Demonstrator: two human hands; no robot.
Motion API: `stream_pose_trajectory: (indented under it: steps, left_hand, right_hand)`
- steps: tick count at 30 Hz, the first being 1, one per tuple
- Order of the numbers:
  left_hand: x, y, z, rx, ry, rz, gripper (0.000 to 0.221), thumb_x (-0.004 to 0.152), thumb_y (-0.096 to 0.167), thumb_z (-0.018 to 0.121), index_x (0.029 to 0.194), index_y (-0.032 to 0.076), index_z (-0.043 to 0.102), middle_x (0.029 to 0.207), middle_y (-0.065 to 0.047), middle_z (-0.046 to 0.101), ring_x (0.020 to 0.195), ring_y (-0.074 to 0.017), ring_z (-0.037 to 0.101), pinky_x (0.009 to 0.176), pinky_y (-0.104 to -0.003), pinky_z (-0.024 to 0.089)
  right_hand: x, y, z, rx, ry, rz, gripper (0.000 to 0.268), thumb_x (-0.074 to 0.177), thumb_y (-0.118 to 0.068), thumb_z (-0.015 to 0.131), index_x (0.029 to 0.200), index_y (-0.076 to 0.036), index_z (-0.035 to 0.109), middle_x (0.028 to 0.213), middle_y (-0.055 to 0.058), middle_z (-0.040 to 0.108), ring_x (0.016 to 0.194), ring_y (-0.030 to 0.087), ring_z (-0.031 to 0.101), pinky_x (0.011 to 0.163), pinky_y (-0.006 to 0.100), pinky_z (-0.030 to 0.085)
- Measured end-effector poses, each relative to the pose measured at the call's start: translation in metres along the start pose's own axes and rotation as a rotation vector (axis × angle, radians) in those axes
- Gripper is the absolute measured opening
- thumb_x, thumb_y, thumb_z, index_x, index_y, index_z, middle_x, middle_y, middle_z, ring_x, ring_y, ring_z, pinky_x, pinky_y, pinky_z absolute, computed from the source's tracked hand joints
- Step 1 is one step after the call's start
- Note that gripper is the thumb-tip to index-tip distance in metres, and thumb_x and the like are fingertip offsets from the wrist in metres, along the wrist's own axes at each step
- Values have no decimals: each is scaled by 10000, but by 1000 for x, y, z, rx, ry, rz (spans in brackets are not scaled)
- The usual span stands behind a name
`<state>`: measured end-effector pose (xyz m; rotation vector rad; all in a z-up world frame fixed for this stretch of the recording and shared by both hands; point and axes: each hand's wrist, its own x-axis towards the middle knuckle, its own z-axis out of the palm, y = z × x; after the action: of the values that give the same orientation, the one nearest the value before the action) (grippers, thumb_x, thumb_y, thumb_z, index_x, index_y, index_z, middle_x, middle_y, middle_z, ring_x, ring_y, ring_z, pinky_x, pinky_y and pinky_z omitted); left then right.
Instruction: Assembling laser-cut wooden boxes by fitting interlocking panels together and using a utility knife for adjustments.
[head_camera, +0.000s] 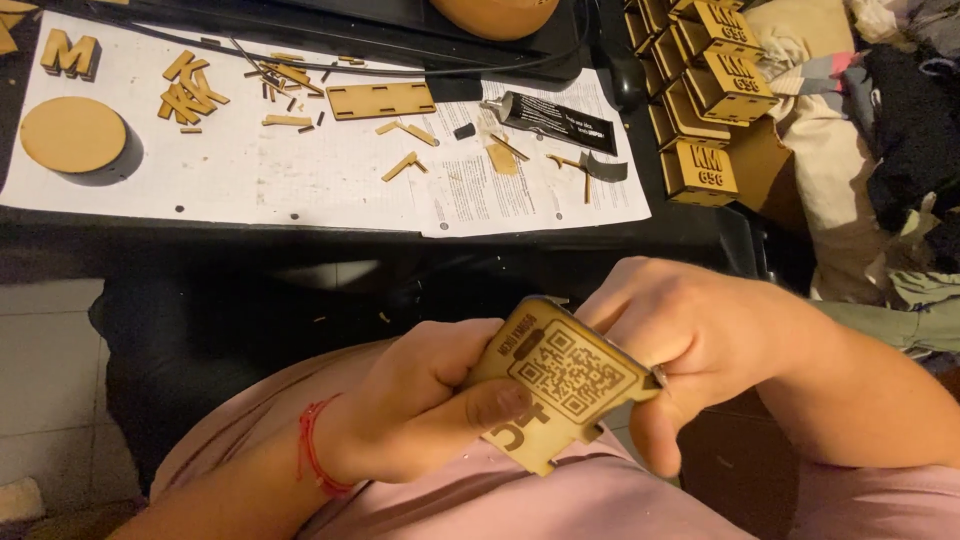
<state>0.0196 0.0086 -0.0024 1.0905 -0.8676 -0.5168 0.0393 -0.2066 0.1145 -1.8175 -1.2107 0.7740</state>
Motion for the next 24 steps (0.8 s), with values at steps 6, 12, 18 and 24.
stream_pose_trajectory:
  steps: [6,12,18,24]
  left_hand:
    - [-1,2,0,42,54,12,381,973,438,493,970,69,588,808,14,592,686,-92,551,572,-256,461]
    - [-3,-1,3,184,182,-54,342,955,427,502,862,107,581,700,40,623,600,-72,531,499,-254,429]
    - [-3,9,9,469,260,-149,385,935,472,482,767,127,517,630,39,561,539,-124,523,475,-313,386]
    - [0,9,12,575,330,-251,422,948,485,484,724,134,412,595,14,447,539,-187,447,503,-365,345]
  right_hand:
    - [-3,5,8,-353,192,-149,497,979,-483,389,731,-97,578,643,56,385,459,260,377,439,378,298]
    - [-16,12,26,-779,577,-118,496,876,-467,514,760,10,584,597,67,456,479,228,494,445,349,383]
    - [-25,26,36,-1093,763,-177,500,917,-396,493,851,68,668,603,82,511,488,208,506,465,344,388]
    - [-38,43,47,-1146,921,-207,377,835,-275,712,879,93,644,619,133,504,507,263,495,494,373,451]
